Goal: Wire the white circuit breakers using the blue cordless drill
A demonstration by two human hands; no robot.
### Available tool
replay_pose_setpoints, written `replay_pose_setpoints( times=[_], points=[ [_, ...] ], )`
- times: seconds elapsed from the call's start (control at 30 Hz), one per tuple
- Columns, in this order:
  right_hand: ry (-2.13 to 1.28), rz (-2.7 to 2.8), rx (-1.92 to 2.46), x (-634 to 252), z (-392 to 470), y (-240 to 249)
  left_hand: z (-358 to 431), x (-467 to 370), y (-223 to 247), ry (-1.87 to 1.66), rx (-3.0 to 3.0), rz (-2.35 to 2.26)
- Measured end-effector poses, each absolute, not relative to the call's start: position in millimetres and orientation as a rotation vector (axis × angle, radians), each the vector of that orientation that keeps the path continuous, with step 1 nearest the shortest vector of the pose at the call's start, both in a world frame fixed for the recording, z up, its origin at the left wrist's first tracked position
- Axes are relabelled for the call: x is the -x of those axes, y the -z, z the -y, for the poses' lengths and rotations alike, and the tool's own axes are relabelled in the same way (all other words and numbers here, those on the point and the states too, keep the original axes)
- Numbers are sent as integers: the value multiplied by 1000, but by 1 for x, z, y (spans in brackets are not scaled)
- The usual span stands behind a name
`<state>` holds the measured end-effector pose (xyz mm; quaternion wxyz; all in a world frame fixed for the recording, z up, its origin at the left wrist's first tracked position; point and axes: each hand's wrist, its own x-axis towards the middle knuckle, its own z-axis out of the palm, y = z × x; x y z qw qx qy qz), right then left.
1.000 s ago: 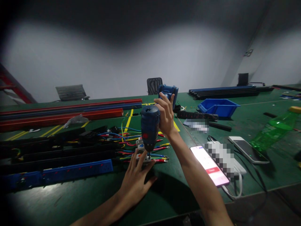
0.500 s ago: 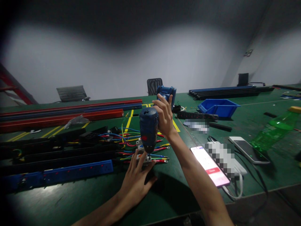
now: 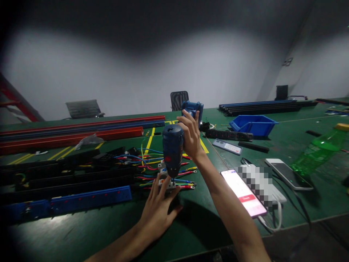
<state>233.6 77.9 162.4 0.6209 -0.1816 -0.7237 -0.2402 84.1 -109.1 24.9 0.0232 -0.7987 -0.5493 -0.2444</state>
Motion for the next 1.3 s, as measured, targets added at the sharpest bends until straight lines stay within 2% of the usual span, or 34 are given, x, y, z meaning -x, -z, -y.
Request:
replay_pose_setpoints(
  times=[1.3],
  points=[
    [575, 1668, 409, -232, -73, -165, 109, -83, -25, 769, 2497, 1718]
  ],
)
